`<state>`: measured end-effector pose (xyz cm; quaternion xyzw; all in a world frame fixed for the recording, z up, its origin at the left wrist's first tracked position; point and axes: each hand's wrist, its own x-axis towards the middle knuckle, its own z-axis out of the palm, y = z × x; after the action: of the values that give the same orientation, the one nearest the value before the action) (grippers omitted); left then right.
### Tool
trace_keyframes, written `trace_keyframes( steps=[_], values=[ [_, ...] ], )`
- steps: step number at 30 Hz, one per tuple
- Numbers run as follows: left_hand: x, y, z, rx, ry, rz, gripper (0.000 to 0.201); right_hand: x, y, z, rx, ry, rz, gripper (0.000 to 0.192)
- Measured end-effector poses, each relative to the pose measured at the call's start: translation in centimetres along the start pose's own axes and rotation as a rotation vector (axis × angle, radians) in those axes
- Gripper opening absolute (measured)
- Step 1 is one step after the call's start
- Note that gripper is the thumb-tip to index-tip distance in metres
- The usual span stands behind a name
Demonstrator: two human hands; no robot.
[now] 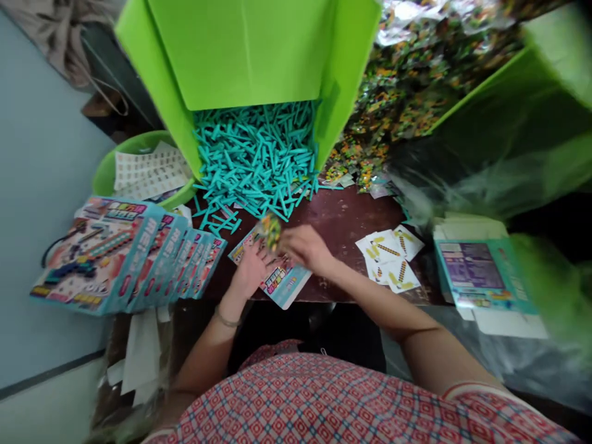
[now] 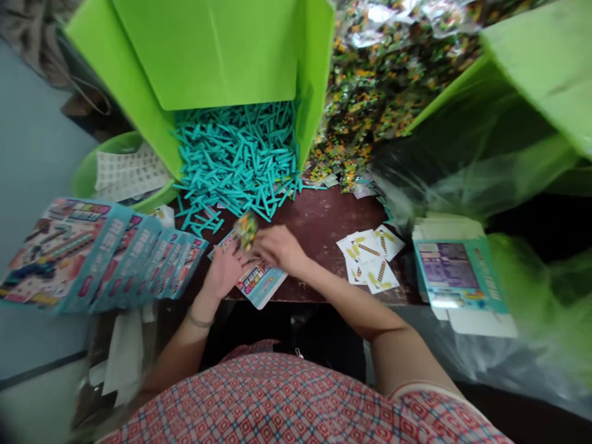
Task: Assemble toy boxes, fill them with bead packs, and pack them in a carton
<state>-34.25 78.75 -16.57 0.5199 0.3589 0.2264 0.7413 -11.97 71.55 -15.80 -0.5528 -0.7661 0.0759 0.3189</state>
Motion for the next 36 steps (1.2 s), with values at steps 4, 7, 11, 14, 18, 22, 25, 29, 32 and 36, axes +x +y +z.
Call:
trace_keyframes(
  steps=[4, 7, 11, 14, 18, 22, 25, 29, 32, 36],
  values=[
    [2.8, 1.2, 2.2, -0.227, 0.093, -0.184, 0.049, -3.5, 4.1, -3.2, -0.003, -0.098, 0.072, 0.033],
    [2.6, 0.9, 5.3, -0.36, 0.073, -0.318, 0.035, -3.6, 13.3, -7.4, -0.217, 0.135, 0.776, 0.037],
    [1.1, 0.3, 8.8, -0.479, -0.015, -0.405, 0.028, -3.5, 22.2, -11.1, -0.347, 0.258, 1.145, 0.072],
    [0.4, 0.5, 8.8, -0.471, -0.039, -0.411, 0.034, -4.4, 22.9, -10.2, -0.388, 0.258, 1.209, 0.083],
    [0.1, 1.1, 7.2, -0.408, -0.011, -0.401, 0.038, -6.3, 19.3, -6.5, -0.461, 0.148, 1.135, 0.068],
    [0.8, 1.3, 7.8, -0.366, -0.052, -0.356, 0.047, -7.7, 15.6, -4.8, -0.54, -0.107, 0.963, 0.038],
    [1.8, 1.2, 9.8, -0.353, -0.09, -0.314, 0.056, -8.7, 14.6, -5.8, -0.527, -0.154, 0.937, 0.038],
    [2.2, 0.6, 11.8, -0.366, -0.121, -0.284, 0.055, -10.5, 14.1, -7.6, -0.483, -0.103, 0.955, 0.046],
    [1.9, 0.0, 12.0, -0.366, -0.087, -0.24, 0.05, -11.3, 13.1, -7.8, -0.346, 0.026, 0.936, 0.038],
    [1.2, -0.5, 13.0, -0.33, -0.013, -0.09, 0.047, -10.9, 7.8, -6.0, 0.049, 0.202, 0.831, 0.034]
  ],
)
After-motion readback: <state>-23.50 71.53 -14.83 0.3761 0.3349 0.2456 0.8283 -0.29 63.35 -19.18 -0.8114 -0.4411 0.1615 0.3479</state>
